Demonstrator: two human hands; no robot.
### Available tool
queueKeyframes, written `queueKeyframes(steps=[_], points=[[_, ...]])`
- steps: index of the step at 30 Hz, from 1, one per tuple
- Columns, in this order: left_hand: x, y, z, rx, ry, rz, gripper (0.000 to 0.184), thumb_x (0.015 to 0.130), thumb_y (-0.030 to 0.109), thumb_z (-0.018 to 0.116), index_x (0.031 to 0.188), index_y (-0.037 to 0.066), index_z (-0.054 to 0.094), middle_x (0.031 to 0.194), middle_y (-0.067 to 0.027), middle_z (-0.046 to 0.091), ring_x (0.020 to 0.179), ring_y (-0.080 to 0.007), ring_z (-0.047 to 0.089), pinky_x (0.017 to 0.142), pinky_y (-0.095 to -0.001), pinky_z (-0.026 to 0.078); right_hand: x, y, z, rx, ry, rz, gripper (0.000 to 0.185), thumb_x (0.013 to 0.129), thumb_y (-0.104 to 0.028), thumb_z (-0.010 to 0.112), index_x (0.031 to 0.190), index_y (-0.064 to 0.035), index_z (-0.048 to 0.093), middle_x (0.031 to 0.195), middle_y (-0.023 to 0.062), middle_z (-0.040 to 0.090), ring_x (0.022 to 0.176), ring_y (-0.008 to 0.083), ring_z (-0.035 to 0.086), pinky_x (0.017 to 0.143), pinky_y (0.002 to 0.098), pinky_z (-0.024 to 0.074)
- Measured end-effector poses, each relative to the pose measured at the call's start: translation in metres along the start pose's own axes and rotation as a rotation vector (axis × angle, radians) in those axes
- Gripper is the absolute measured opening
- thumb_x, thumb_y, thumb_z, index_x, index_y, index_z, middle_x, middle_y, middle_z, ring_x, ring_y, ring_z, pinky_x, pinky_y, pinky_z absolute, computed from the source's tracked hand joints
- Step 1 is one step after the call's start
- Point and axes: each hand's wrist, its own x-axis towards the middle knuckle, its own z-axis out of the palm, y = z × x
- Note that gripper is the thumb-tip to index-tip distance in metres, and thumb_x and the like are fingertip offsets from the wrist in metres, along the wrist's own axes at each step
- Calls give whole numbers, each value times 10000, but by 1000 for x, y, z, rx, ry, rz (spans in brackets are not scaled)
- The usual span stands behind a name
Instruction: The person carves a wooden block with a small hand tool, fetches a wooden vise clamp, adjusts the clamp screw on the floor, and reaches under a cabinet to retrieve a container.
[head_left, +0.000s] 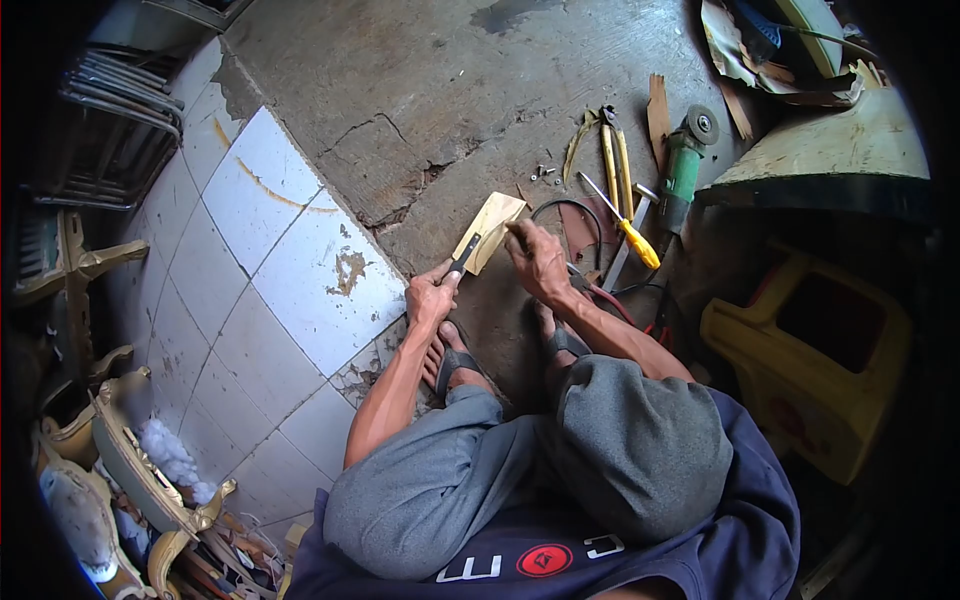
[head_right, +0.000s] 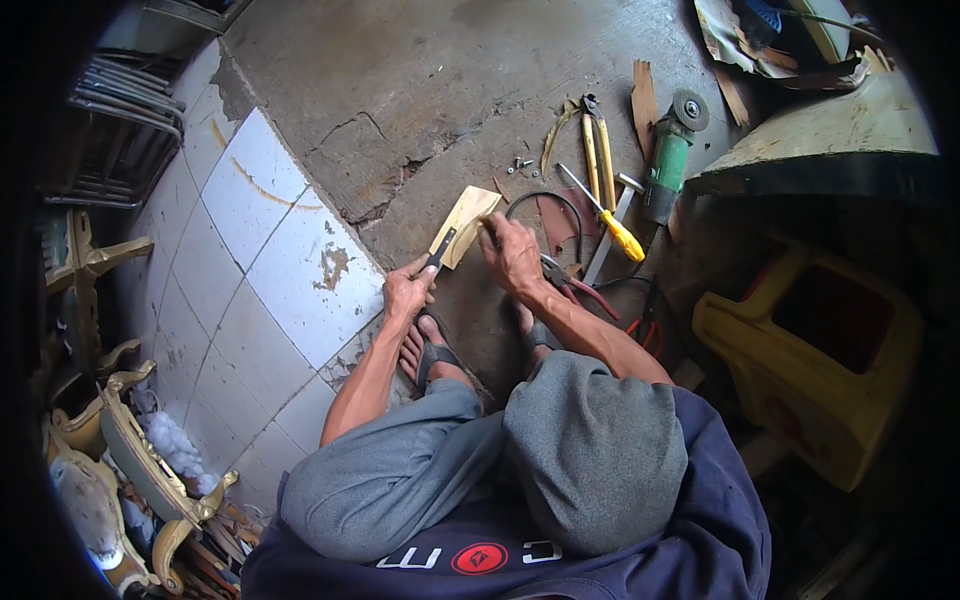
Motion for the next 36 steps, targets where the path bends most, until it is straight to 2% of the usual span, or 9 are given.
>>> queueKeyframes(steps=[2,7,9,14,17,25,26,33,36], points=[[0,0,0,-11,7,2,352,923,189,683,1274,172,705,746,-54,685,610,-126,624,544,-279,540,7,7,-5,-31,83,98,220,951,-179,639,1115,-36,667,936,208,713,850,356,700,768,416,541],[0,0,0,-7,-5,12,353,921,191,688,1273,173,705,768,-64,699,619,-126,629,543,-284,541,4,7,-6,-16,64,28,237,952,-196,634,1123,-35,668,925,202,708,875,360,692,780,429,534],[-1,2,1,-2,13,-14,350,921,189,687,1271,176,706,768,-63,699,617,-123,626,543,-287,542,-2,6,2,18,-20,-12,223,930,-205,648,1095,-57,672,860,219,666,838,419,643,760,506,500],[-2,1,-1,-11,12,3,359,918,191,697,1273,134,701,733,-51,685,563,-110,601,523,-274,517,10,1,-13,-6,25,115,231,947,-194,642,1117,-39,669,956,200,703,888,342,691,784,415,535],[-2,2,3,-45,18,4,379,913,194,709,1281,104,692,718,-47,678,517,-107,584,508,-265,500,16,15,-11,64,64,50,233,944,-191,647,1122,-43,667,952,199,703,897,335,694,789,404,536],[-2,-6,2,-39,8,15,395,910,177,715,1289,72,679,719,-48,676,519,-103,579,493,-255,491,20,9,-11,-41,94,54,211,934,-182,657,1091,-41,674,909,201,690,840,368,676,739,437,526],[1,-4,2,-32,7,23,399,911,177,716,1293,69,675,720,-47,675,524,-102,579,491,-253,488,19,8,-12,22,77,8,212,925,-209,652,1072,-56,662,857,231,668,822,420,657,729,501,515],[-1,-3,1,-81,-15,18,423,916,180,718,1317,61,657,732,-42,668,524,-96,568,472,-240,448,13,14,-5,77,190,52,225,935,-229,651,1081,-59,661,849,211,671,819,394,667,729,475,521],[2,-2,2,-66,-16,12,428,916,184,719,1321,63,654,730,-38,665,520,-94,569,464,-236,440,6,14,-2,108,83,66,238,934,-235,655,1094,-60,652,884,215,678,826,396,666,735,472,523]])
